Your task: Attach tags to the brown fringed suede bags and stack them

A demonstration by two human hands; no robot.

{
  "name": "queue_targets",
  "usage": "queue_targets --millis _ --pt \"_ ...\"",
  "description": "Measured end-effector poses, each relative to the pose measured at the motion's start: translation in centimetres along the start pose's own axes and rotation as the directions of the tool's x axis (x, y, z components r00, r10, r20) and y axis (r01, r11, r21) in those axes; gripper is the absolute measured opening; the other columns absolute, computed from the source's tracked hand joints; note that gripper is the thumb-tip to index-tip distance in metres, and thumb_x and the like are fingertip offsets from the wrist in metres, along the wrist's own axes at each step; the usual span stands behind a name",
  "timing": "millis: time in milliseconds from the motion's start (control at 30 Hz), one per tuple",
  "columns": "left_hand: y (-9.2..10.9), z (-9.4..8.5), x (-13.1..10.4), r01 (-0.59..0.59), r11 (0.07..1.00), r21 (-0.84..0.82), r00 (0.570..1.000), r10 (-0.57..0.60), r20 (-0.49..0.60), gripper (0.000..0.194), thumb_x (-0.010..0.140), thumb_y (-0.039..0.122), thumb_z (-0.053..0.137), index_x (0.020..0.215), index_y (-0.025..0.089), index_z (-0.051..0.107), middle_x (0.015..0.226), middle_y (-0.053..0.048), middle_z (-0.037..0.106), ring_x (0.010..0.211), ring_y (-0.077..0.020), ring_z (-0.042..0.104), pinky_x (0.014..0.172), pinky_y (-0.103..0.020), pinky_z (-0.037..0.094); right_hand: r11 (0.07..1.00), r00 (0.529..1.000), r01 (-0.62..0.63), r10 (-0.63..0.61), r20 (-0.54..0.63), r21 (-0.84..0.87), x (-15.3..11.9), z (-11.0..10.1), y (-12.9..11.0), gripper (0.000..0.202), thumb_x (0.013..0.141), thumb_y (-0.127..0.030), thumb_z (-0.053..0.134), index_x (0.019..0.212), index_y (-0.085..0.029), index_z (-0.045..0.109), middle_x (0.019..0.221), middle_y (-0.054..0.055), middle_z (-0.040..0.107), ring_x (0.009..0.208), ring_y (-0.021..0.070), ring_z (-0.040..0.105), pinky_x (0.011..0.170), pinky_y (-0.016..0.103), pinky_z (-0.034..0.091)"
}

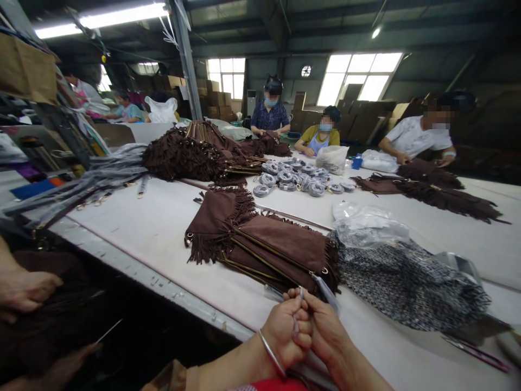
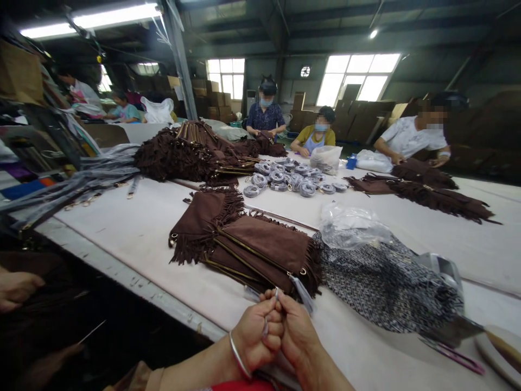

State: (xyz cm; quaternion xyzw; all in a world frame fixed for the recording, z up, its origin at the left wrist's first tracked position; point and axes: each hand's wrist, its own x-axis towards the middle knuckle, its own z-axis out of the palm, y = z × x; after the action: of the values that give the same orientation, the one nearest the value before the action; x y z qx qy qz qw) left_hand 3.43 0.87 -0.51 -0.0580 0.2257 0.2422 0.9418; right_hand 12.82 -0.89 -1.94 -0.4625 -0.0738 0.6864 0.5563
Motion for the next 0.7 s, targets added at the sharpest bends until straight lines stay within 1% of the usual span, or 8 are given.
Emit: queue_targets --millis 133,200,267,333,400,500,600,700 --pt "-0.2 -0.7 0.3 -0.105 0.972 0.208 0.993 0.113 -0.026 0.025 0.089 0.032 0.054 0.072 0.018 0.043 0.050 0.011 0.021 0.036 -0.0024 0.015 0.037 -0.012 0.009 0.999 0.999 0.034 -0.033 0.043 -0.027 -0.6 0.3 -0.3 0.017 0.077 -0.036 0.070 0.078 -0.019 0.070 0.080 0.005 0.073 0.087 0.0198 0.069 0.081 0.031 0.056" --pt "0.0 -1.3 -0.1 -0.216 0.895 0.390 0.971 0.237 -0.007 0.026 0.084 0.040 0.061 0.076 0.018 0.049 0.051 0.009 0.032 0.038 -0.0040 0.024 0.039 -0.014 0.016 0.999 0.987 0.013 -0.007 0.162 -0.042 -1.6 0.1 -0.8 0.024 0.078 -0.042 0.068 0.086 -0.019 0.070 0.086 0.006 0.073 0.089 0.0212 0.068 0.080 0.034 0.055" --pt "0.6 -1.8 -0.9 -0.269 0.756 0.596 0.948 0.318 0.024 0.033 0.080 0.048 0.063 0.077 0.017 0.054 0.056 0.005 0.045 0.044 -0.0066 0.036 0.043 -0.017 0.026 0.997 0.968 -0.024 0.040 0.247 -0.067 -2.9 -0.8 -1.3 0.033 0.079 -0.044 0.068 0.098 -0.018 0.069 0.098 0.009 0.073 0.096 0.0229 0.067 0.084 0.036 0.053" --pt "1.7 -2.1 -2.1 -0.236 0.613 0.754 0.932 0.363 -0.003 0.038 0.078 0.053 0.064 0.075 0.015 0.057 0.063 0.001 0.052 0.052 -0.0089 0.044 0.048 -0.020 0.032 0.995 0.982 -0.032 0.050 0.185 -0.099 -4.1 -2.4 -1.9 0.039 0.076 -0.041 0.073 0.106 -0.017 0.066 0.106 0.010 0.071 0.098 0.0232 0.067 0.085 0.035 0.052" --pt "3.3 -2.1 -3.2 -0.222 0.543 0.809 0.871 0.483 -0.085 0.037 0.078 0.052 0.065 0.077 0.015 0.058 0.070 -0.001 0.056 0.061 -0.0108 0.051 0.054 -0.021 0.037 0.992 1.000 -0.011 0.014 0.023 -0.125 -4.8 -4.7 -2.4 0.038 0.071 -0.035 0.078 0.102 -0.017 0.066 0.096 0.008 0.073 0.084 0.0195 0.069 0.074 0.029 0.054" --pt "5.5 -1.5 -4.2 -0.332 0.605 0.724 0.714 0.663 -0.227 0.029 0.081 0.044 0.065 0.085 0.017 0.056 0.085 -0.004 0.059 0.079 -0.0141 0.058 0.069 -0.025 0.044 0.992 0.986 0.064 -0.080 -0.143 -0.111 -4.8 -8.0 -3.5 0.029 0.067 -0.031 0.080 0.089 -0.018 0.067 0.072 0.000 0.068 0.057 0.0114 0.061 0.052 0.020 0.049" --pt "6.5 -0.7 -4.1 -0.391 0.695 0.604 0.671 0.664 -0.329 0.020 0.084 0.036 0.062 0.085 0.018 0.054 0.087 -0.006 0.059 0.084 -0.0161 0.060 0.079 -0.031 0.047 0.981 0.947 0.165 -0.186 -0.260 -0.100 -3.8 -10.2 -4.7 0.030 0.062 -0.026 0.081 0.088 -0.019 0.067 0.075 0.001 0.068 0.057 0.0111 0.061 0.048 0.018 0.049" --pt "6.5 -0.2 -3.9 -0.426 0.736 0.526 0.645 0.655 -0.395 0.014 0.087 0.030 0.059 0.087 0.017 0.054 0.092 -0.008 0.059 0.088 -0.0170 0.061 0.082 -0.031 0.048 0.971 0.916 0.209 -0.235 -0.324 -0.113 -2.7 -10.5 -5.6 0.034 0.061 -0.025 0.081 0.092 -0.019 0.067 0.093 0.006 0.071 0.075 0.0165 0.068 0.059 0.022 0.056"
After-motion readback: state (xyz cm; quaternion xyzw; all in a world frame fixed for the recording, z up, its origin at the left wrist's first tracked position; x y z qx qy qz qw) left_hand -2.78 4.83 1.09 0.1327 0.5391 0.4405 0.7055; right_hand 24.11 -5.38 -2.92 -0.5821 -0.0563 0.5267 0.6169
